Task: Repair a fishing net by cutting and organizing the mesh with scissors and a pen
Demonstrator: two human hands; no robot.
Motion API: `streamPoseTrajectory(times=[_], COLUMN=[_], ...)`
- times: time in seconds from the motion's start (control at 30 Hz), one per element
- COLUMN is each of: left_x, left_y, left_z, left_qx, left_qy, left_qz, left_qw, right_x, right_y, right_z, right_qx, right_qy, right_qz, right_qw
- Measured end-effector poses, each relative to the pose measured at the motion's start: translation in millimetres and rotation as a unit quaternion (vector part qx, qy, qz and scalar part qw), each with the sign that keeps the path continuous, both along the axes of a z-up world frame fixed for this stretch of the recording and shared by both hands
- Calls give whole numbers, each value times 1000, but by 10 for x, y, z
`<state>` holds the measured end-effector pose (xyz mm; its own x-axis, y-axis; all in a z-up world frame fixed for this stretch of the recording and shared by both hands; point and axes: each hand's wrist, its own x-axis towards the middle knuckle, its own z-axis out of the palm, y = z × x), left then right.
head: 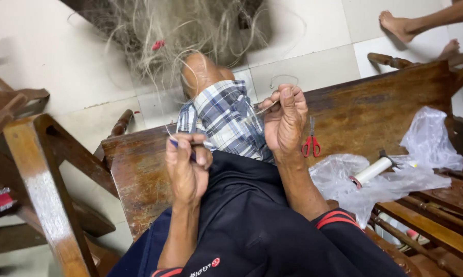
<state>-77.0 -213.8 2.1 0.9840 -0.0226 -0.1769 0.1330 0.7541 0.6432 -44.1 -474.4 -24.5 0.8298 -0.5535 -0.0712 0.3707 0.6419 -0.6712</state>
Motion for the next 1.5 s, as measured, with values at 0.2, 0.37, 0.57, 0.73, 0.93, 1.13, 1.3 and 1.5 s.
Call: streamPoseTrajectory(times=[0.2, 0.37, 0.57, 0.73, 0.93, 1.13, 1.3, 1.5], left_x=[-104, 33, 260, 360, 421, 524, 520, 568], left_y=[-169, -274, -592, -811, -820, -786, -747, -763], left_z=[235, 389, 477, 373, 423, 286, 334, 188], left_qx=[-32, -171, -343, -331, -248, -138, -219, -259], left_qy=[-14, -14, -25, -9, -5, -34, -47, -51], left_qz=[-46, -135, -243, -309, -379, -363, -302, -263], left_qw=[998, 976, 907, 892, 891, 921, 927, 928], right_x=[-84, -84, -19, 14, 35, -41, -119, -134], right_y=[-195, -116, -23, 39, 11, -67, -49, -8], right_z=[250, 731, 960, 1022, 921, 697, 518, 439], right_qx=[-42, -58, -65, -82, -130, -128, -61, 52], right_qy=[-8, -24, -71, -87, -76, -38, -19, -7], right_qz=[-65, -62, -41, -32, -73, -73, -42, 55], right_qw=[997, 996, 995, 992, 986, 988, 997, 997])
